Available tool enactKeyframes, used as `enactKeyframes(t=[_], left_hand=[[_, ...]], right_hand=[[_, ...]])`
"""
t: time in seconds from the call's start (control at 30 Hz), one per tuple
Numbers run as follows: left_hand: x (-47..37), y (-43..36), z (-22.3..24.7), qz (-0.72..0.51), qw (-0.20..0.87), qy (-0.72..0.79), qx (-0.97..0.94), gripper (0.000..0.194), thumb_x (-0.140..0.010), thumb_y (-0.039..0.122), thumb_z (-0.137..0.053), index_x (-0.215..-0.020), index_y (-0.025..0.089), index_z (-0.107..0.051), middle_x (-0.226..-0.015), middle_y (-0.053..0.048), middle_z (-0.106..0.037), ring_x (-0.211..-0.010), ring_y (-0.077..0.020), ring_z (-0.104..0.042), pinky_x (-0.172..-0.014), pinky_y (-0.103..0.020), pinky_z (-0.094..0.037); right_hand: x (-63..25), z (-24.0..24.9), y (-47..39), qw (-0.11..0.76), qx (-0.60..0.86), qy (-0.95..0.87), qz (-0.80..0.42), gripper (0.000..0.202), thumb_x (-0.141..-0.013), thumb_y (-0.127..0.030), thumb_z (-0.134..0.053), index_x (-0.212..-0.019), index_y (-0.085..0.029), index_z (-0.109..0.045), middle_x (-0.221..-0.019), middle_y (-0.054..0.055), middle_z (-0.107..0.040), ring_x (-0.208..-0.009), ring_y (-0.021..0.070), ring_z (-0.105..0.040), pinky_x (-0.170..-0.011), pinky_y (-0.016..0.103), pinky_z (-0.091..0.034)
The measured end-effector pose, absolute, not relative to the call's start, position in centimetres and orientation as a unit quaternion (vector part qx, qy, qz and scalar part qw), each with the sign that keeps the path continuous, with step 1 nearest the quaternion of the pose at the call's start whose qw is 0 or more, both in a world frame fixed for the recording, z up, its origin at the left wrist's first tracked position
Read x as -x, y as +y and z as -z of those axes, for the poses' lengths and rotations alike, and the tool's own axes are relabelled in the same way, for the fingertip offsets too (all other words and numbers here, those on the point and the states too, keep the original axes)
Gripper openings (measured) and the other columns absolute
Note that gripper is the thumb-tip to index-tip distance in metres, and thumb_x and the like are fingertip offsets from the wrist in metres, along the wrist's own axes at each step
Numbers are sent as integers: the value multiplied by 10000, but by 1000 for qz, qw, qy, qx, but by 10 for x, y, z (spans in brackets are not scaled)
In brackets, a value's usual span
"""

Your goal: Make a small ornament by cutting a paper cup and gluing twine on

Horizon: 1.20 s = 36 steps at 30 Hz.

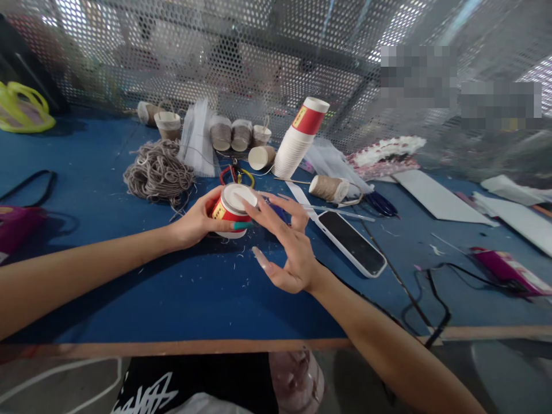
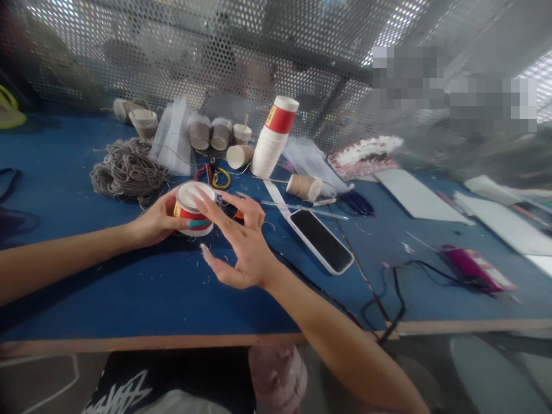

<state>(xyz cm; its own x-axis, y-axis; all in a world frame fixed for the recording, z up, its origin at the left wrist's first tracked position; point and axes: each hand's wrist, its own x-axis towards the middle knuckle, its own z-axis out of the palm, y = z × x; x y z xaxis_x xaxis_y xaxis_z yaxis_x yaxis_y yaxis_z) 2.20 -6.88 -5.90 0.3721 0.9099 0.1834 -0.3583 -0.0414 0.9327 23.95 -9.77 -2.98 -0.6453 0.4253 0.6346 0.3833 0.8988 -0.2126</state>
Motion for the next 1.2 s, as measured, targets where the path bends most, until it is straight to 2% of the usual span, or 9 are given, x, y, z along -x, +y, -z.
enactKeyframes(t=[0.13, 0.2, 0.33, 0.4, 0.57, 0.77, 0.97, 1.1, 1.2], left_hand=[[-23, -68, 59, -483, 655, 255, -521, 627, -593, 266, -889, -1156, 200, -620, -1053, -57, -727, -998, -254, -675, -952, -413, -497], [-24, -68, 59, -474, 670, 242, -518, 617, -599, 298, -892, -1149, 191, -634, -1058, -69, -737, -989, -254, -685, -948, -410, -504], [-23, -67, 60, -463, 695, 203, -512, 581, -634, 376, -878, -1140, 190, -661, -1124, -92, -734, -1016, -255, -691, -929, -372, -517], [-21, -67, 62, -449, 705, 199, -511, 546, -684, 401, -844, -1154, 189, -665, -1150, -109, -728, -1038, -269, -687, -923, -378, -517], [-19, -66, 66, -422, 702, 184, -543, 512, -669, 383, -854, -1101, 160, -695, -1050, -104, -747, -970, -249, -695, -889, -346, -514], [-20, -65, 66, -413, 699, 205, -546, 579, -611, 455, -880, -1066, 156, -684, -977, -82, -747, -863, -201, -696, -806, -301, -532], [-19, -68, 61, -390, 698, 231, -554, 533, -629, 365, -872, -1069, 158, -655, -998, -80, -732, -879, -205, -690, -819, -332, -541], [-18, -68, 58, -384, 676, 252, -577, 667, -526, 206, -904, -1127, 177, -617, -1045, -72, -723, -942, -234, -689, -875, -380, -545], [-18, -68, 57, -379, 660, 253, -597, 757, -497, 170, -900, -1185, 177, -584, -1094, -94, -711, -1005, -284, -685, -899, -439, -548]], right_hand=[[-236, 32, -97, 420, 233, -874, -67, 938, -812, -331, -562, -1565, -360, -4, -1647, 6, -216, -1509, 341, -195, -1183, 631, -232], [-236, 33, -95, 441, 256, -854, -104, 915, -831, -316, -567, -1565, -347, -21, -1665, 25, -148, -1519, 335, -176, -1198, 619, -218], [-236, 36, -90, 433, 285, -837, -176, 858, -865, -335, -585, -1560, -318, -81, -1605, 96, -320, -1488, 303, -287, -1199, 595, -250], [-235, 39, -88, 434, 288, -832, -192, 843, -877, -337, -597, -1554, -325, -97, -1597, 104, -335, -1473, 289, -324, -1186, 582, -290], [-233, 41, -91, 400, 297, -853, -158, 888, -866, -381, -650, -1556, -332, -94, -1548, 99, -427, -1477, 307, -298, -1178, 620, -268], [-233, 39, -94, 383, 311, -857, -149, 828, -882, -403, -633, -1549, -328, -147, -1523, 83, -464, -1459, 308, -316, -1123, 588, -384], [-232, 39, -95, 379, 346, -838, -184, 786, -874, -444, -615, -1530, -309, -203, -1527, 121, -416, -1432, 322, -380, -1130, 580, -393], [-230, 38, -96, 396, 350, -825, -200, 738, -865, -403, -629, -1502, -297, -270, -1514, 117, -438, -1417, 311, -405, -1149, 568, -381], [-229, 37, -95, 415, 345, -815, -213, 704, -864, -355, -627, -1484, -274, -302, -1514, 111, -447, -1405, 295, -420, -1150, 545, -387]])
